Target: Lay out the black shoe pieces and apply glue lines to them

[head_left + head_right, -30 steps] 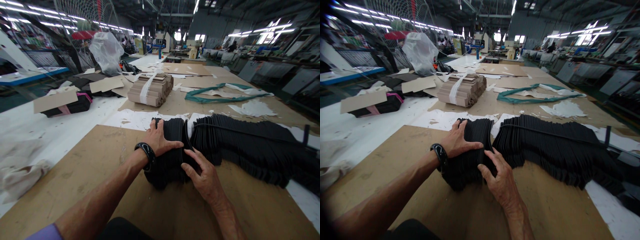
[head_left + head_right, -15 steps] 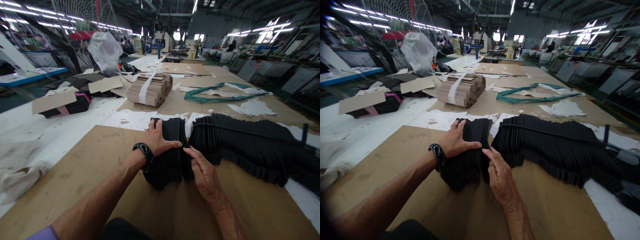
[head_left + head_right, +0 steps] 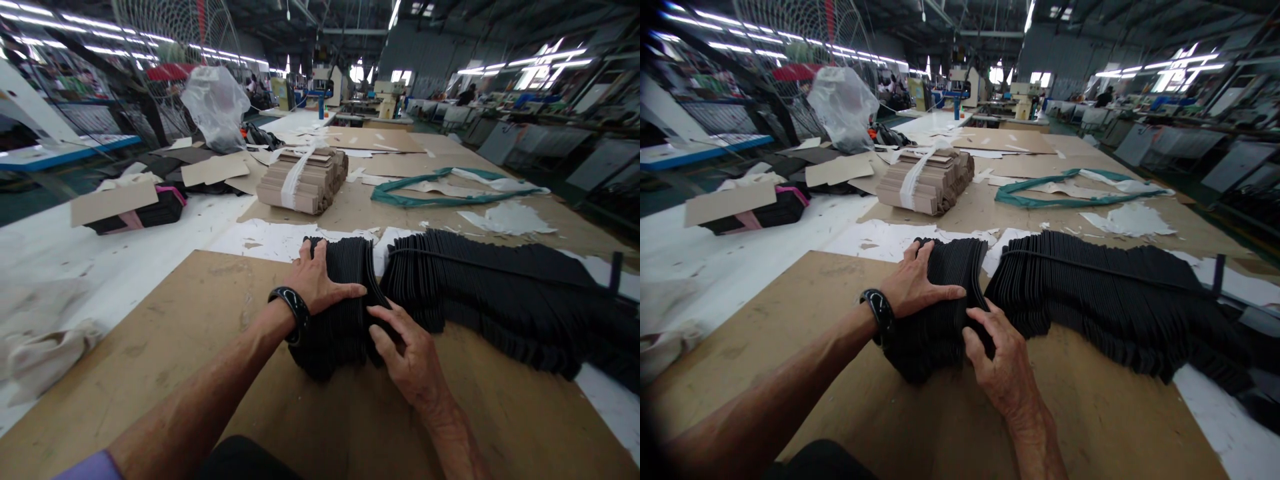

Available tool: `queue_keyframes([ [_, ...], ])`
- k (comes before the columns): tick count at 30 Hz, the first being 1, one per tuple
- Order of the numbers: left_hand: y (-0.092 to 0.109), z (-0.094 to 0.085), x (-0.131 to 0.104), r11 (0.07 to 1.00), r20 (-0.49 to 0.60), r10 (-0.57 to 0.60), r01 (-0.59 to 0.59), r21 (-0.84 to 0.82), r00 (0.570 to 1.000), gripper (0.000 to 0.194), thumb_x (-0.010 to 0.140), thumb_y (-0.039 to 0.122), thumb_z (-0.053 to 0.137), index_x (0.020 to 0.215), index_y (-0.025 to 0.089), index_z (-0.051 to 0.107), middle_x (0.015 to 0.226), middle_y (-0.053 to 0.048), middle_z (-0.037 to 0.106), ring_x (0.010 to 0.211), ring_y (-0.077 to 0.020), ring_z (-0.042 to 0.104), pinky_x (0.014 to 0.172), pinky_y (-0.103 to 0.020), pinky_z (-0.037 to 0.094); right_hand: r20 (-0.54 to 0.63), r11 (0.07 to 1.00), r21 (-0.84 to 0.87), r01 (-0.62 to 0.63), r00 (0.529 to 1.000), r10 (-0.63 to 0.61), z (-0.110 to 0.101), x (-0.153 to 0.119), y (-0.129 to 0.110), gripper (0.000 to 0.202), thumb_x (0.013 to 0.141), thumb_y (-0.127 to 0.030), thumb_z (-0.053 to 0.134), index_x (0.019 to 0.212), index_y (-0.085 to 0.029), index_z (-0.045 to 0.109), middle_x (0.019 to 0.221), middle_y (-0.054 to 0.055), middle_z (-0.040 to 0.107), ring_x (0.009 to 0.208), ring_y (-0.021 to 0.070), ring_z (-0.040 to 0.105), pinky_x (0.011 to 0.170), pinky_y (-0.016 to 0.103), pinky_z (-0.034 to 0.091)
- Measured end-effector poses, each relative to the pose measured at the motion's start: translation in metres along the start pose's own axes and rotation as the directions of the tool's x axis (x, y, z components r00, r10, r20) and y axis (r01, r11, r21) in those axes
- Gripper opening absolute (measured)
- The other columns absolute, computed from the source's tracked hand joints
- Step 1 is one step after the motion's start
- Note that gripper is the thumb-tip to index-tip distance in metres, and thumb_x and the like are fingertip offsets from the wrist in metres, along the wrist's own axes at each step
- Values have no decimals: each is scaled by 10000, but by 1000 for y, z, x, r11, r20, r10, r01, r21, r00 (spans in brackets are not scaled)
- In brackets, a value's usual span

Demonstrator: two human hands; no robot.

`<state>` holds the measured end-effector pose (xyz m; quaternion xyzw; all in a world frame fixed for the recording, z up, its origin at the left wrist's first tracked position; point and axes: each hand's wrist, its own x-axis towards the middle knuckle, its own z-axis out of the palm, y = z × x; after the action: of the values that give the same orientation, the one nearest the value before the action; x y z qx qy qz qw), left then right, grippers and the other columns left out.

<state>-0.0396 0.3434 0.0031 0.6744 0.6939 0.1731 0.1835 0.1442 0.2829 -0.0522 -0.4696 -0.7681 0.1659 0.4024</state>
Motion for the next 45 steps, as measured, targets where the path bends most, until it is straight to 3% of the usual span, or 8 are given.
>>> queue_keyframes([
  [4,0,0,-1,1000,-11,6,-6,1,1000,1212,432,810,524,1374,138,161,1426,-230,115,1283,-381,218,1018,-470,278,-36,999,-41,0,999,-1,4,1,-1,293,788,-367,559,1004,-175,604,1119,106,597,1089,219,530,911,379,443],
  [14,-2,0,-2,1000,-17,20,-20,-19,1000,1212,432,822,507,1371,135,165,1425,-228,112,1295,-366,198,1041,-443,245,-10,998,-59,0,1000,0,5,0,-1,295,820,-337,514,1056,-176,586,1153,101,580,1124,212,502,936,392,425],
  [22,-2,-1,-2,1000,-22,13,-13,5,1000,1209,438,829,493,1370,129,172,1425,-233,119,1288,-376,209,1041,-455,238,11,999,-38,24,1000,-23,3,0,1,397,842,-197,396,1234,-187,459,1254,87,506,1208,189,422,981,390,387],
  [25,-2,-1,-2,1000,-17,9,-9,5,1000,1205,443,823,498,1367,120,175,1425,-240,112,1291,-377,201,1044,-457,231,0,999,-45,26,1000,-26,2,0,1,385,836,-123,329,1154,-192,534,1303,91,451,1204,180,427,970,376,398],
  [28,-1,-2,-2,1000,-16,11,-11,4,1000,1189,448,815,508,1362,128,181,1429,-236,110,1290,-376,207,1037,-467,238,1,998,-66,5,1000,-5,1,0,-1,273,844,-203,400,1009,-194,617,1295,108,452,1161,210,473,940,391,421],
  [32,-1,-2,-3,1000,-19,9,-9,6,1000,1188,448,817,506,1364,135,176,1430,-230,111,1284,-378,221,1028,-469,254,-17,995,-100,-1,1000,-1,4,0,-3,288,798,-357,539,1025,-192,606,1270,122,475,1164,238,467,945,419,416],
  [45,-4,-2,-3,1000,-15,22,-22,9,1000,1203,438,842,470,1369,138,174,1428,-234,107,1277,-392,226,1021,-472,264,-52,995,-99,-3,999,-2,6,0,-2,269,784,-336,556,1005,-190,601,1231,120,512,1151,229,481,952,417,412],
])
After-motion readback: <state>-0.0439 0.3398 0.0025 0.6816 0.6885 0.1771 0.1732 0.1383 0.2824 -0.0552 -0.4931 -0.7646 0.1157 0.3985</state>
